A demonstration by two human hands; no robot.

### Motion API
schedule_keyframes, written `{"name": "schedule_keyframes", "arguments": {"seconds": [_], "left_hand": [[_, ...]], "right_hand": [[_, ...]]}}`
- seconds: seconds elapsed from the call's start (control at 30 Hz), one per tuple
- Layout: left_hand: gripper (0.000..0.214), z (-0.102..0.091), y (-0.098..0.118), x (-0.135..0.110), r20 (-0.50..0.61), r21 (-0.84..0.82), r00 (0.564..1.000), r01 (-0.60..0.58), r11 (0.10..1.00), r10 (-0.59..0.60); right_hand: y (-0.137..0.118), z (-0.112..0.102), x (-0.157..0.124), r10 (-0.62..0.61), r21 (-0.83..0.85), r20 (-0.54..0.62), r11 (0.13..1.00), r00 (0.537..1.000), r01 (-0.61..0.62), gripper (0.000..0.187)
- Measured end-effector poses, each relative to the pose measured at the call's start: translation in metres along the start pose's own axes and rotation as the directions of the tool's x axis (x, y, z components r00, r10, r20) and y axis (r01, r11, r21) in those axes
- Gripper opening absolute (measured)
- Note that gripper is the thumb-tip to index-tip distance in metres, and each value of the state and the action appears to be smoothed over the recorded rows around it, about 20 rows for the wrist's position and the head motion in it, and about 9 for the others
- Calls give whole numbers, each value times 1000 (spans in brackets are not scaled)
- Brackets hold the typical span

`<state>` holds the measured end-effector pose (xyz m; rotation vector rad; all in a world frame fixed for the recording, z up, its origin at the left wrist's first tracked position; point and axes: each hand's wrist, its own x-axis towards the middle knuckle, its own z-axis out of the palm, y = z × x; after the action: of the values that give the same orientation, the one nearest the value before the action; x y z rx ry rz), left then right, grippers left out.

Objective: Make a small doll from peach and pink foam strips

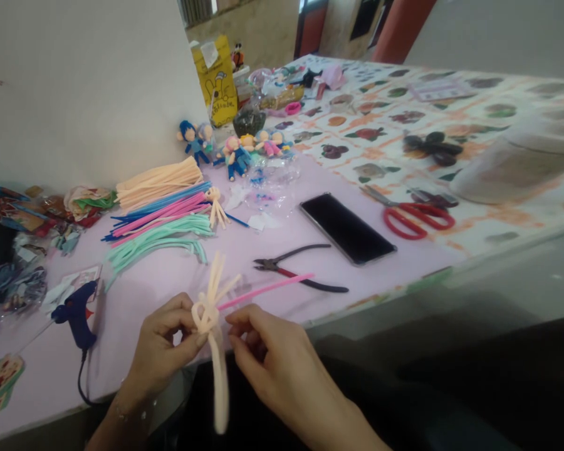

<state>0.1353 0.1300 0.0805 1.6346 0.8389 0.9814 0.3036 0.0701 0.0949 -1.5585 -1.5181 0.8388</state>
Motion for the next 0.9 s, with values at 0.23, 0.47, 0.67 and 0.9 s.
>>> {"name": "schedule_keyframes", "arguments": {"seconds": [0.23, 0.47, 0.67, 0.9], "left_hand": [[11, 1, 0, 0, 13, 4, 1000, 0, 1000, 0], [10, -1, -1, -1, 17, 14, 1000, 1, 1000, -1], [8, -2, 2, 2, 69, 108, 998, 7, 994, -15], [10, -2, 2, 5, 95, 184, 995, 21, 983, -39]], "right_hand": [[-6, 2, 3, 109, 122, 199, 983, 974, -135, 14], [6, 12, 3, 110, 190, 161, 972, 981, -140, 12], [7, 11, 3, -164, 11, -96, 986, 982, 165, 15], [-8, -2, 15, -238, -34, 3, 971, 971, 238, 11]]}}
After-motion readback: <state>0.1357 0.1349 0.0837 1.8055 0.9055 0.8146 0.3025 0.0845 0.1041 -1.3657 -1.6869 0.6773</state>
